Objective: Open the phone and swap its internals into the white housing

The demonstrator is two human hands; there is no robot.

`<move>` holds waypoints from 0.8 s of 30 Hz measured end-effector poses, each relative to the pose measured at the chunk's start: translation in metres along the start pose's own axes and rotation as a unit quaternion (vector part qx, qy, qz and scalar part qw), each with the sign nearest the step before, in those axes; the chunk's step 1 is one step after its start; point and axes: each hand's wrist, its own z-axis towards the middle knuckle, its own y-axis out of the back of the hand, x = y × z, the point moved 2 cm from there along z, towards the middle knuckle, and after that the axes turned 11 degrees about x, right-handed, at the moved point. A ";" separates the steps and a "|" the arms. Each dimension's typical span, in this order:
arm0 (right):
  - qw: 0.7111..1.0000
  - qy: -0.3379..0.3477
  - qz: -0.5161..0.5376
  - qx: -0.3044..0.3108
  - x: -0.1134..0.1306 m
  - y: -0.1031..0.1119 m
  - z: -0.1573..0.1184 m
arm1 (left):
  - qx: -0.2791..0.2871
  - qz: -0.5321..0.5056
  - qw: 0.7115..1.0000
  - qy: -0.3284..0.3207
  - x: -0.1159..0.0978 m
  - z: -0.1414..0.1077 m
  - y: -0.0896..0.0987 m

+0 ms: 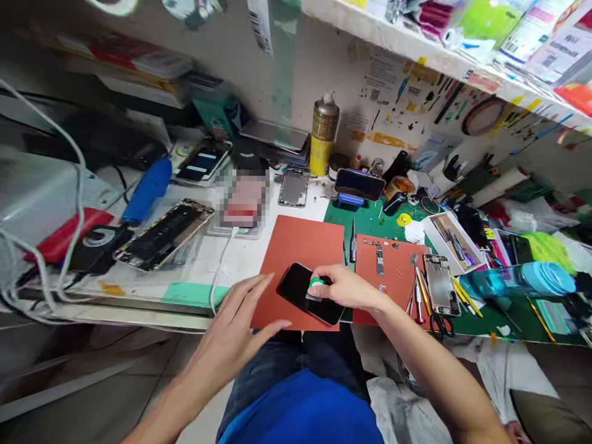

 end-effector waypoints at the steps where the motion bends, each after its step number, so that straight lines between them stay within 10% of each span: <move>1: 1.000 0.008 -0.011 0.012 0.002 0.006 0.004 | 0.025 -0.005 1.000 -0.015 0.004 0.008 -0.001; 7: 0.997 0.052 -0.061 -0.006 0.013 0.017 0.004 | 0.116 -0.056 0.990 -0.055 0.023 0.038 -0.004; 14: 0.965 0.024 -0.104 -0.238 0.002 0.015 -0.017 | 0.123 -0.087 0.988 -0.043 0.027 0.039 -0.005; 24: 0.937 0.094 -0.185 -0.283 -0.003 -0.005 -0.005 | 0.092 -0.081 0.991 -0.057 0.034 0.034 -0.016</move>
